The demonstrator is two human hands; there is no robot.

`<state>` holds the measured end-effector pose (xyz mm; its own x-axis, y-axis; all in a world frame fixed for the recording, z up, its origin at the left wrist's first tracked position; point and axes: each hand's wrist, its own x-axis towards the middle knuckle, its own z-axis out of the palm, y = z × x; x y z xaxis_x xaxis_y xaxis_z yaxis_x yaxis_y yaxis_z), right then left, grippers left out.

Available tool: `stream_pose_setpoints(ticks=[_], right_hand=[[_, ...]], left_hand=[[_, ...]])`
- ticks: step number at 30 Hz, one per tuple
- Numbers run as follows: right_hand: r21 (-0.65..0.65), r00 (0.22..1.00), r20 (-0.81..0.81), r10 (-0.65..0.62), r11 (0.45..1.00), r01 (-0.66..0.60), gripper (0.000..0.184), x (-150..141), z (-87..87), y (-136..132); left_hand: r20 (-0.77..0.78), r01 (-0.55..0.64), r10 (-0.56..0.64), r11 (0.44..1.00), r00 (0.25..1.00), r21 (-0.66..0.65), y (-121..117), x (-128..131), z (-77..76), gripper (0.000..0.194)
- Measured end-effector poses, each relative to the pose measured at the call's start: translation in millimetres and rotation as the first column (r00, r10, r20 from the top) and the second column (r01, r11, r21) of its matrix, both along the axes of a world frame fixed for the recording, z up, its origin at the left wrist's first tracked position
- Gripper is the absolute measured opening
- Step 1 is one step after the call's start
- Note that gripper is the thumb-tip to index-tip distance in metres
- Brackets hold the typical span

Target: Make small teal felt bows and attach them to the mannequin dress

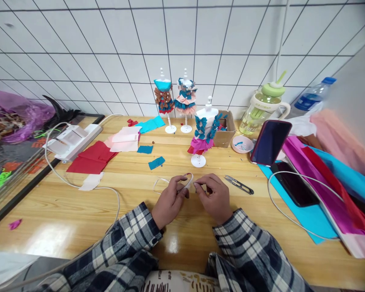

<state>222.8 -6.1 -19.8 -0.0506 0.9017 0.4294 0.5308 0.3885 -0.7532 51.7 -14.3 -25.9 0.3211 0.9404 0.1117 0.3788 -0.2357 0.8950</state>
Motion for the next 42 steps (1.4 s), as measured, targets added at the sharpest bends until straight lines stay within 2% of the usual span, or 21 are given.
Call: stream_pose_setpoints(ticks=[3,7,10,12,14,16,18,20,24,27,30,33,36,39,42], right_hand=[[0.003,1.0,0.014,0.024,1.0,-0.024,0.017,2.4,-1.1,2.5],[-0.025,0.991,0.086,0.102,0.995,-0.1,0.028,19.1,0.0,13.5],[-0.062,0.97,0.241,-0.032,0.997,0.048,0.03,42.7,-1.0,22.6],[-0.102,0.891,0.441,-0.108,0.98,0.17,0.031,57.1,-4.4,25.2],[-0.157,0.802,0.587,-0.114,0.955,0.25,0.039,65.7,-9.5,24.8],[-0.207,0.747,0.661,-0.074,0.939,0.276,0.041,68.1,-14.6,23.0],[-0.231,0.725,0.687,-0.042,0.934,0.272,0.032,67.9,-17.5,21.6],[-0.239,0.735,0.677,-0.025,0.938,0.252,0.024,69.9,-16.9,21.7],[-0.237,0.779,0.626,-0.036,0.943,0.234,0.03,88.2,-8.4,22.9],[-0.203,0.722,0.682,-0.114,0.919,0.337,0.033,105.2,-6.4,21.8],[-0.254,0.687,0.721,-0.088,0.89,0.38,0.026,111.8,-12.3,21.7],[-0.313,0.719,0.695,-0.021,0.891,0.328,0.017,104.0,-17.5,24.8],[-0.264,0.783,0.619,-0.058,0.924,0.277,0.015,87.5,-15.7,27.5],[-0.315,0.914,0.399,-0.079,0.924,0.218,0.016,74.6,-11.0,27.0],[-0.358,0.981,0.193,-0.022,0.929,0.092,0.02,71.5,-9.4,25.5]], left_hand=[[-0.018,-0.003,0.003,1.0,1.0,-0.011,0.9,-0.7,-0.9,0.021],[0.029,-0.041,0.042,0.999,0.999,-0.035,3.8,-2.0,-4.2,0.021],[0.09,-0.074,0.079,0.996,0.993,-0.054,5.6,-3.2,-6.1,0.022],[0.122,-0.087,0.095,0.994,0.988,-0.07,6.4,-3.7,-6.7,0.022],[0.147,-0.094,0.105,0.992,0.984,-0.085,6.9,-3.7,-7.0,0.022],[0.164,-0.099,0.114,0.991,0.98,-0.093,7.3,-3.3,-7.3,0.023],[0.18,-0.106,0.122,0.989,0.976,-0.099,7.8,-2.8,-7.7,0.024],[0.196,-0.112,0.132,0.988,0.972,-0.107,8.4,-2.7,-8.4,0.025],[0.225,-0.122,0.146,0.986,0.963,-0.118,10.3,-3.6,-10.2,0.026],[0.258,-0.13,0.157,0.984,0.953,-0.119,12.1,-4.2,-12.0,0.025],[0.267,-0.134,0.165,0.983,0.95,-0.128,13.9,-4.1,-13.1,0.025],[0.26,-0.137,0.168,0.981,0.951,-0.134,15.3,-3.8,-13.3,0.025],[0.257,-0.132,0.161,0.983,0.953,-0.127,15.9,-3.6,-13.1,0.024],[0.249,-0.126,0.153,0.984,0.956,-0.124,15.8,-3.4,-12.7,0.023],[0.25,-0.132,0.16,0.984,0.955,-0.122,15.6,-3.1,-12.1,0.023]])
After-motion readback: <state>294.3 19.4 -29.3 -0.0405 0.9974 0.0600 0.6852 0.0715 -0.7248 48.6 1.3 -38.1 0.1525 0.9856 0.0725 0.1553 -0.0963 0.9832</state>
